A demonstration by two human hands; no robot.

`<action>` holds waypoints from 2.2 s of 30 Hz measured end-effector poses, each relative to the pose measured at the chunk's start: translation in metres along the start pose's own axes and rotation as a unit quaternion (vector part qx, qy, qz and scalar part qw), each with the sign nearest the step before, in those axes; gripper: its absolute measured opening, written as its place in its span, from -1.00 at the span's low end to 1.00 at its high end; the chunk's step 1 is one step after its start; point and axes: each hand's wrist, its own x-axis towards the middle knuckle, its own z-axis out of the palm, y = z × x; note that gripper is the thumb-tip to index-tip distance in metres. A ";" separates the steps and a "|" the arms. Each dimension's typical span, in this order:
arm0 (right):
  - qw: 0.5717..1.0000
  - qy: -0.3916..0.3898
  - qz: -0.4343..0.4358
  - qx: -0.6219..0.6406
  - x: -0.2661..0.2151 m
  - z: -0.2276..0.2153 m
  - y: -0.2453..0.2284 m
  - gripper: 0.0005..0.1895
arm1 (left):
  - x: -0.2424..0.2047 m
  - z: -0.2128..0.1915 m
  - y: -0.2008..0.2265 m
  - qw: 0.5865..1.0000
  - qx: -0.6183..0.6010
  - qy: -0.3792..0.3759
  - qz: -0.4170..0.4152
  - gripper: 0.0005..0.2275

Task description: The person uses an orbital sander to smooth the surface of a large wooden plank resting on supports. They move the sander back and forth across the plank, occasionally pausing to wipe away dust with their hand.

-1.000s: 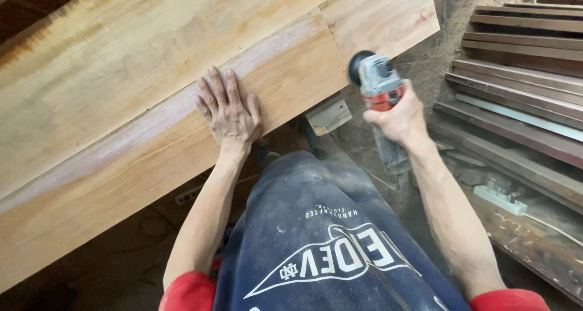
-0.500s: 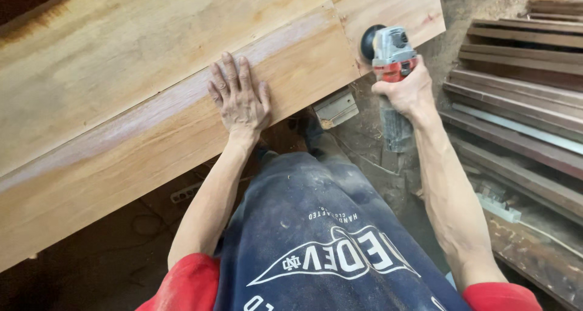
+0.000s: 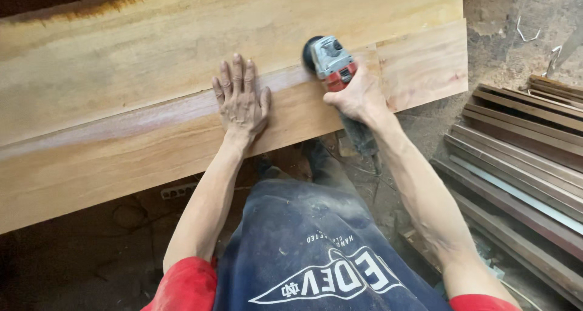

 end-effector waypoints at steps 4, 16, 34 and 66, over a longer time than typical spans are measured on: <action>0.999 0.041 -0.010 0.024 0.043 -0.040 0.046 -0.08 | 0.001 0.000 0.008 1.000 0.019 0.008 0.004 -0.32; 0.993 0.068 0.023 0.097 0.061 -0.065 0.057 -0.46 | 0.002 0.006 0.005 0.999 0.020 0.031 0.017 -0.26; 0.999 0.037 0.020 0.011 0.093 -0.052 -0.008 -0.19 | 0.062 0.002 0.051 0.997 0.021 -0.022 -0.073 -0.17; 0.998 -0.044 -0.050 -0.020 0.157 -0.021 -0.131 -0.08 | 0.097 -0.002 0.073 0.997 0.007 -0.035 -0.070 -0.16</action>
